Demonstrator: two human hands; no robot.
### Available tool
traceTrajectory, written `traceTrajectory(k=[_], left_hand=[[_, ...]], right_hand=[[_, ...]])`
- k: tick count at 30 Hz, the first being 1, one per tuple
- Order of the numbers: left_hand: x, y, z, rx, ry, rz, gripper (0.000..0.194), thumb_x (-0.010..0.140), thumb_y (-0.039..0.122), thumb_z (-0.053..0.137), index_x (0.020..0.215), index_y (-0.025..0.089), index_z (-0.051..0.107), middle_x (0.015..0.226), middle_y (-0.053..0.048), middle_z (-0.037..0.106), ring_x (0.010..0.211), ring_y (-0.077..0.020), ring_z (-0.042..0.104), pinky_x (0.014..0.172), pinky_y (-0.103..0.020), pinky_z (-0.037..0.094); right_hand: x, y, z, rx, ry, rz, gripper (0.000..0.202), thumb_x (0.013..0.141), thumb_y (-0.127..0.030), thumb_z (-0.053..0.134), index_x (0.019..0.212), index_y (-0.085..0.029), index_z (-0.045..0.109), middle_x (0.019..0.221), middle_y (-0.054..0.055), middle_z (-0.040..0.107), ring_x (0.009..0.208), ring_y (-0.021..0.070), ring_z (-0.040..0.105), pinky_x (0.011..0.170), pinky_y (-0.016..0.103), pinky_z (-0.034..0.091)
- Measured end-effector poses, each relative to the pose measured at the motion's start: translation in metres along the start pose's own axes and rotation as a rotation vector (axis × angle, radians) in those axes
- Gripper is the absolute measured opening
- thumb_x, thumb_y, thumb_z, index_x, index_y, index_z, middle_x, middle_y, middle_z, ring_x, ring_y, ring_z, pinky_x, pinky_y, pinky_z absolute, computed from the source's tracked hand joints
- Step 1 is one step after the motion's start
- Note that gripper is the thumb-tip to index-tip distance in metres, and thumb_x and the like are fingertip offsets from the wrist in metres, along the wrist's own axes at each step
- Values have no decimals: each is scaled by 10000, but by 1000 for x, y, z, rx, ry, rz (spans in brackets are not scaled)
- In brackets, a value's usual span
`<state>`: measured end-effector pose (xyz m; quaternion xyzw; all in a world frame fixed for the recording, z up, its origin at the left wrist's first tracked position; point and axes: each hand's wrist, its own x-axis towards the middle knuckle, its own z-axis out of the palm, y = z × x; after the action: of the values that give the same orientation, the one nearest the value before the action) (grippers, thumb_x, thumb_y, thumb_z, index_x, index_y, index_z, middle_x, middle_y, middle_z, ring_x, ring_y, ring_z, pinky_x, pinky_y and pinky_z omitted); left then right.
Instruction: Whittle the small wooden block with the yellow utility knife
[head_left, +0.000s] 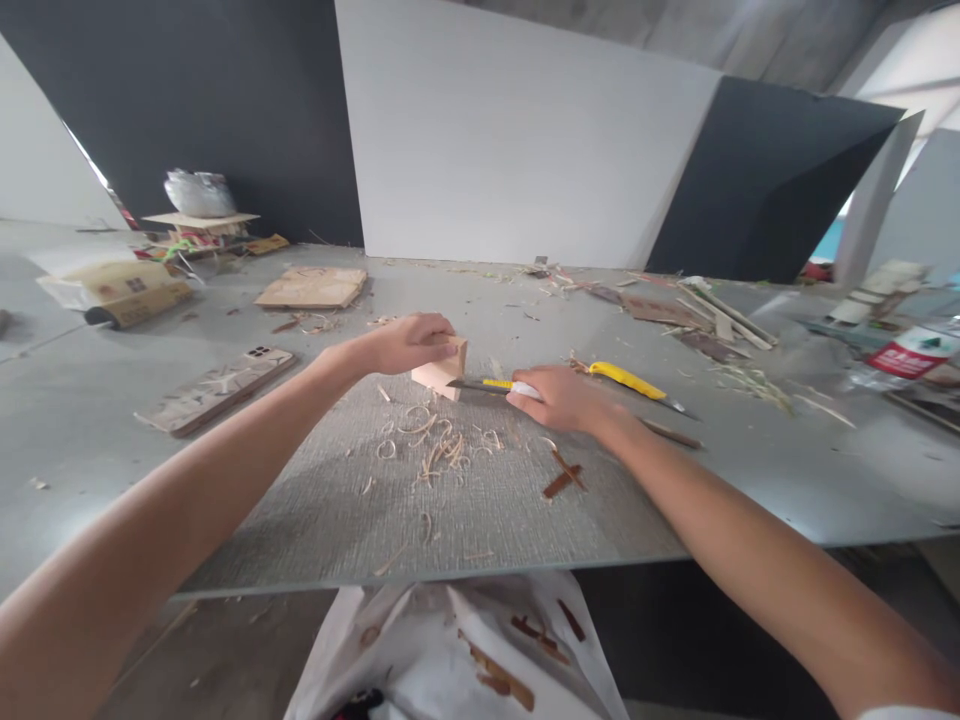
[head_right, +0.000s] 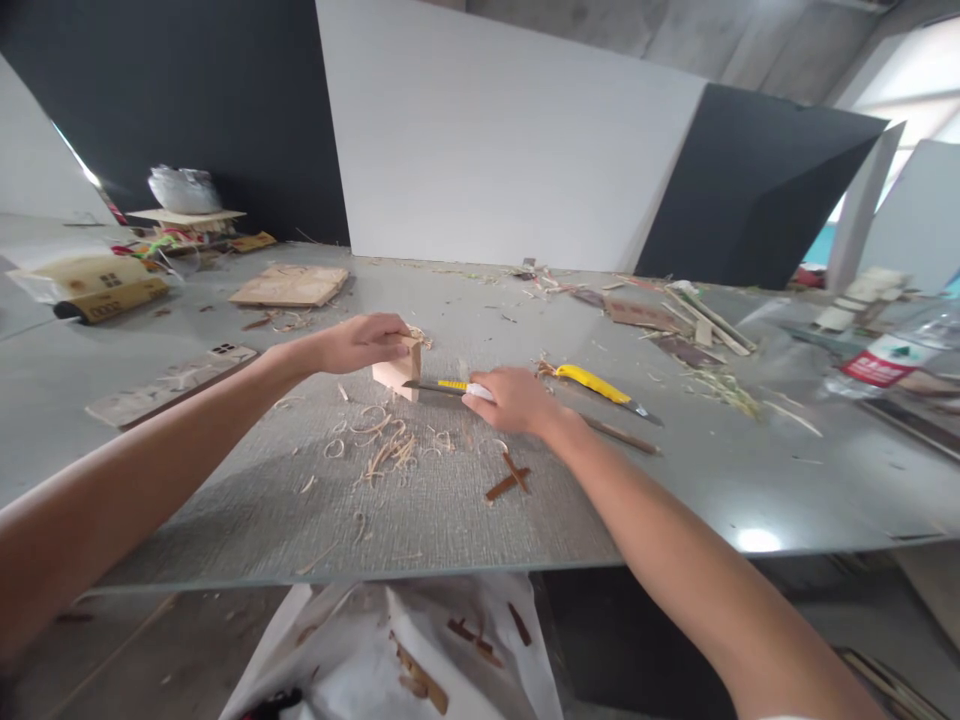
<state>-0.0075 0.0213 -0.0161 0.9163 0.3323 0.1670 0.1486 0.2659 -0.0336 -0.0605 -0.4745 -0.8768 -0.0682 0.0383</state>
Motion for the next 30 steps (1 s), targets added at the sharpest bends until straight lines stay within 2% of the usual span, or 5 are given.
traceTrajectory(k=[8,19,30], left_hand=[[0,1,1,24,11,6,327,842,464,412,914,158,500,882,-75,540,735,-147,493,589,-257,348],[1,-2,1,57,16,26,321,856,456,389,904,159,500,882,-81,546,729,-151,491,607,-267,348],[2,-5,1,89,57,61,300,871,431,389,895,157,507,867,-78,545,749,-151,494,624,-268,348]], right_hand=[[2,-1,-3,-45,-54,37,412,893,-488,326,1006,-196,594,855,103,658,791,233,571,658,307,316],[6,-11,-7,-97,-122,41,409,898,-471,304,950,-193,599,850,117,667,760,251,594,606,322,311],[13,-15,-3,-76,-125,53,380,884,-461,321,854,-209,604,809,109,677,669,226,583,554,324,285]])
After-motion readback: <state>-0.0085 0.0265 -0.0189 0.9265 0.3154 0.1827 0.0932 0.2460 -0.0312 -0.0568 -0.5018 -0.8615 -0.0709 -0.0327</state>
